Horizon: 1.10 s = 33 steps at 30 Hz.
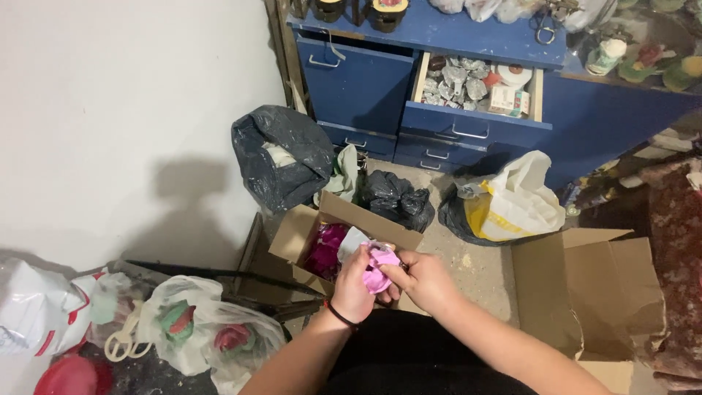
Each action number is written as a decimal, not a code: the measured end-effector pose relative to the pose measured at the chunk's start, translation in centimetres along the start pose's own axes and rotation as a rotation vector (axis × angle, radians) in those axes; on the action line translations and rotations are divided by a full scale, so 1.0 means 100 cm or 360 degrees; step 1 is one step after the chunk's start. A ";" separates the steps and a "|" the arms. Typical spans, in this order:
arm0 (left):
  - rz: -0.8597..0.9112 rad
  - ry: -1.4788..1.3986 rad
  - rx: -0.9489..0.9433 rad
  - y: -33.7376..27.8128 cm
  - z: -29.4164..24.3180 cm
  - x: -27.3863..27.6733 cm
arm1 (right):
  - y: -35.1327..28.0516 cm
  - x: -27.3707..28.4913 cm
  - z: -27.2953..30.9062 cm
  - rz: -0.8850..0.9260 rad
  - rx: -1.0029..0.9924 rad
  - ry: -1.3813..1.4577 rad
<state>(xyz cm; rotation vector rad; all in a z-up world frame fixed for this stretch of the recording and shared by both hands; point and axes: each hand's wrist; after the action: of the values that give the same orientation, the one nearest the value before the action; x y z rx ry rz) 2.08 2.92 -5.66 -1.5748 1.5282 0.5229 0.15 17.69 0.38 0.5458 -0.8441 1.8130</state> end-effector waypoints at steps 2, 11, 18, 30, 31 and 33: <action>-0.0023 -0.0044 0.0034 0.001 0.003 0.006 | 0.001 0.001 0.000 -0.0044 0.0099 -0.0030; -0.0106 0.0000 -0.0021 0.023 -0.025 0.024 | 0.029 -0.025 -0.075 -0.0697 0.0814 -0.0553; -0.0136 0.0237 -0.0126 0.030 -0.043 0.016 | 0.041 0.001 -0.055 -0.0231 0.0298 -0.1033; -0.0136 0.0938 0.0012 0.030 -0.053 -0.004 | 0.042 0.032 -0.015 -0.1061 0.1043 -0.1365; -0.0136 0.0940 0.0010 0.030 -0.057 -0.009 | 0.044 0.033 -0.014 -0.1064 0.1045 -0.1364; -0.0158 0.1052 0.0097 0.028 -0.064 -0.017 | 0.046 0.033 -0.013 -0.1102 0.1163 -0.1503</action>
<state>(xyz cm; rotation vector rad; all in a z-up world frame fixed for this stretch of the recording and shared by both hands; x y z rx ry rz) -2.54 -0.86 -1.56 -1.8671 1.8998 -0.1259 -5.36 19.62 0.50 1.9848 -0.4188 1.1040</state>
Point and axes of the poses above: each hand's wrist, its own y-axis towards the middle knuckle, its own x-axis out of the back of the hand, z = x × y, and after that the axes turned 14 degrees about -y, right-handed
